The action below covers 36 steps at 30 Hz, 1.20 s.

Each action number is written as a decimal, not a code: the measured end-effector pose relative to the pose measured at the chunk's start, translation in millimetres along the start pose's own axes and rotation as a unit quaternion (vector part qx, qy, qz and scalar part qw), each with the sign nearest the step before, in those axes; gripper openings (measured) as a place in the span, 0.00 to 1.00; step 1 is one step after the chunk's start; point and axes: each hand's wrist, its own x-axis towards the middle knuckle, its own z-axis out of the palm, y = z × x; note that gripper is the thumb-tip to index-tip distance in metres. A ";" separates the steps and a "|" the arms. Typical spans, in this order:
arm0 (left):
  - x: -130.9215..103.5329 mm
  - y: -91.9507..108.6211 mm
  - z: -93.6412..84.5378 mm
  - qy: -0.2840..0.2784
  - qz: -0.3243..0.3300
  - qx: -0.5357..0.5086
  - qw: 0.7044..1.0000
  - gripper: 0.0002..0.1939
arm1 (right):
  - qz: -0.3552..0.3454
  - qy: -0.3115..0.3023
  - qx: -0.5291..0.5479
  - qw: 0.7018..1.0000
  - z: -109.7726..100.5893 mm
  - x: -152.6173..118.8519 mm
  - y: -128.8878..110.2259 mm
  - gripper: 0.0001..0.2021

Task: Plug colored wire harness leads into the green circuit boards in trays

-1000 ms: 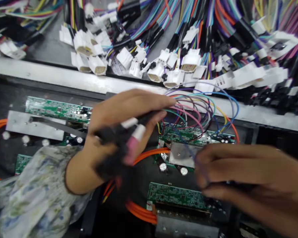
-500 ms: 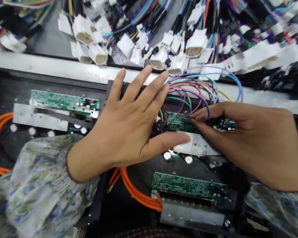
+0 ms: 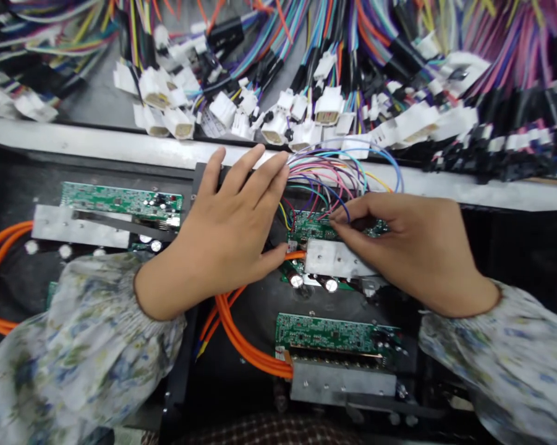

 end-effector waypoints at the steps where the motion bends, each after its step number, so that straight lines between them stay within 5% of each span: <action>1: 0.0 0.1 -0.2 -0.006 0.002 0.010 1.000 0.40 | 0.006 -0.004 0.003 1.000 1.3 0.4 0.2 0.04; 5: 0.3 0.7 -0.4 -0.023 -0.001 0.041 0.999 0.44 | 0.010 -0.045 0.028 0.999 -1.9 2.3 -3.3 0.04; 9: -0.6 -0.2 1.6 0.010 0.006 0.017 1.000 0.58 | 0.009 -0.021 0.030 0.999 -45.9 -0.3 -0.1 0.07; 11: -0.8 -2.6 3.1 0.042 0.007 -0.025 0.999 0.60 | 0.098 0.100 -0.014 0.990 -80.4 -2.4 13.5 0.14; 13: 0.0 -6.1 4.5 0.082 -0.005 -0.091 0.992 0.60 | 0.211 0.220 -0.082 0.949 -112.9 -4.0 37.6 0.17; 16: 2.4 -10.8 4.2 0.140 -0.027 -0.166 0.976 0.56 | 0.322 0.203 -0.132 0.915 -142.1 -7.3 85.2 0.13; 19: 4.6 -12.2 1.2 0.171 -0.030 -0.186 0.967 0.51 | 0.373 0.129 -0.105 0.913 -144.4 -12.8 125.0 0.15; 22: 7.2 -11.0 -2.7 0.192 -0.041 -0.181 0.964 0.48 | 0.366 0.108 -0.047 0.923 -136.2 -18.7 140.9 0.16; 25: 7.9 -5.3 -10.9 0.220 -0.062 -0.159 0.960 0.42 | 0.304 0.125 0.027 0.944 -128.3 -25.6 129.4 0.16; 28: 0.6 12.3 -26.0 0.253 -0.073 -0.159 0.951 0.35 | 0.190 0.151 0.112 0.964 -109.5 -36.9 90.2 0.15; 30: -8.7 31.3 -35.6 0.180 -0.063 -0.265 0.945 0.26 | 0.098 0.167 0.156 0.968 -87.5 -47.0 52.4 0.14; 31: -13.5 41.7 -38.9 0.085 -0.058 -0.362 0.927 0.21 | 0.051 0.170 0.173 0.969 -75.6 -52.2 32.1 0.14; 33: -20.9 60.5 -40.9 -0.131 -0.054 -0.539 0.830 0.15 | -0.043 0.139 0.195 0.970 -56.0 -60.9 -6.2 0.10; 34: -22.9 67.5 -40.1 -0.191 -0.065 -0.591 0.781 0.12 | -0.082 0.123 0.202 0.968 -50.2 -64.0 -22.5 0.08; 36: -23.4 74.8 -36.6 -0.193 -0.100 -0.634 0.743 0.08 | -0.123 0.101 0.205 0.966 -48.0 -67.4 -45.9 0.08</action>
